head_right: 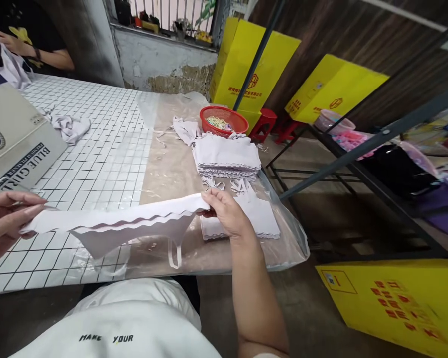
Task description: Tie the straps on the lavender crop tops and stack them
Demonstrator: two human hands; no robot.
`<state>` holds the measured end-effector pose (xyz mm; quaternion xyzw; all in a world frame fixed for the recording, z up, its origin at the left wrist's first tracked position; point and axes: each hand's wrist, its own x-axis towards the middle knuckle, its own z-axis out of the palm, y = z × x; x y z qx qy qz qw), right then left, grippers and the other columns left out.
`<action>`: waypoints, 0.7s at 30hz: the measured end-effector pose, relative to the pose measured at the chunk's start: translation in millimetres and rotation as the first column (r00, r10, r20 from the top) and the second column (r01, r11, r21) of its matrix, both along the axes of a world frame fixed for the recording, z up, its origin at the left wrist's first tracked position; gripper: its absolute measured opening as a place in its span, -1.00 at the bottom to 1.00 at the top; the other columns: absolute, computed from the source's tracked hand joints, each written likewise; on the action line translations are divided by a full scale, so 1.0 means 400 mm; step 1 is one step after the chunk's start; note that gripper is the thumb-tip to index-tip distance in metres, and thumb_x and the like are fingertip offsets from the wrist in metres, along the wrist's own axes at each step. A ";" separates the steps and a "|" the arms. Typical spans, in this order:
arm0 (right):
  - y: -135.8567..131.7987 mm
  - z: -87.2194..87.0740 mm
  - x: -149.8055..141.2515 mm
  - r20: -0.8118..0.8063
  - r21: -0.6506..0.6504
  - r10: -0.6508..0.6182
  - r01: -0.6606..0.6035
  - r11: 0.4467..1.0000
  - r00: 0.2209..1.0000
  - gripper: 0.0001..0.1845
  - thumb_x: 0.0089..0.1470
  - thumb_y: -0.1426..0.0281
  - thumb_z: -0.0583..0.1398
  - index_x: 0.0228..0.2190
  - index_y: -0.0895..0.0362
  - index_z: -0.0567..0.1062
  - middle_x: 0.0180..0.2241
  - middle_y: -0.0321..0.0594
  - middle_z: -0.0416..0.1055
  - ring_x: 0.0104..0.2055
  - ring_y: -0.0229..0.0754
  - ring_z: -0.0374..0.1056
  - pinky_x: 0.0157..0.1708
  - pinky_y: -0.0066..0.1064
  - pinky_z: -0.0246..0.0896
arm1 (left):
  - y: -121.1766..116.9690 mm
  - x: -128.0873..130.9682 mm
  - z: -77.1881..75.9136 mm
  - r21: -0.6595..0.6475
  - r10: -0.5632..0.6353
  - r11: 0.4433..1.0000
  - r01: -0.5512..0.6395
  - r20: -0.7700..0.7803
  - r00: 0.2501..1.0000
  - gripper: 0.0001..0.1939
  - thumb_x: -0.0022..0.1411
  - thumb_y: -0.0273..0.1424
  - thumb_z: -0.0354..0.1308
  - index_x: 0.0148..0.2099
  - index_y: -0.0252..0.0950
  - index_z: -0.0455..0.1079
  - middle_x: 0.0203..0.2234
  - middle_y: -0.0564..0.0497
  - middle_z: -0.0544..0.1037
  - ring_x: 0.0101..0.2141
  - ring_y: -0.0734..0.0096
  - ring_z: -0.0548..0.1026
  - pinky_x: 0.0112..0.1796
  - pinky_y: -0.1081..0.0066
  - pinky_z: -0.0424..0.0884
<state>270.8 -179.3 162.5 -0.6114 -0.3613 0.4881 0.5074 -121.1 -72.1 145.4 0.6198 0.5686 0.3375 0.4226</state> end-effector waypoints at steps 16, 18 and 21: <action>-0.016 0.081 0.332 0.040 0.142 -0.319 0.310 0.940 0.947 -0.57 -0.23 0.16 0.44 -0.56 0.11 0.34 -0.57 -0.37 0.33 -0.55 -0.33 0.24 -0.59 -0.53 0.17 | 0.048 0.500 0.062 -0.035 -0.269 0.947 0.319 0.454 0.850 -0.55 -0.18 -0.18 0.45 -0.25 -0.34 0.55 -0.52 0.03 0.51 -0.55 0.53 0.37 -0.57 0.53 0.36; -0.062 0.021 0.292 0.058 0.083 -0.237 0.232 0.969 0.970 -0.54 -0.18 0.10 0.41 -0.57 0.10 0.31 -0.56 -0.36 0.30 -0.54 -0.32 0.21 -0.58 -0.52 0.15 | 0.051 0.451 0.014 -0.083 -0.313 0.925 0.370 0.383 0.869 -0.53 -0.11 -0.14 0.42 -0.19 -0.32 0.53 -0.54 0.06 0.46 -0.54 0.50 0.36 -0.53 0.49 0.36; -0.120 -0.102 0.189 0.033 -0.066 -0.067 0.069 0.995 0.997 -0.52 -0.07 0.00 0.34 -0.55 0.11 0.32 -0.60 -0.38 0.23 -0.55 -0.33 0.12 -0.55 -0.50 0.07 | 0.039 0.330 -0.058 -0.211 -0.333 0.896 0.390 0.262 0.906 -0.50 -0.04 -0.08 0.36 -0.12 -0.29 0.47 -0.58 0.11 0.39 -0.54 0.48 0.33 -0.48 0.44 0.35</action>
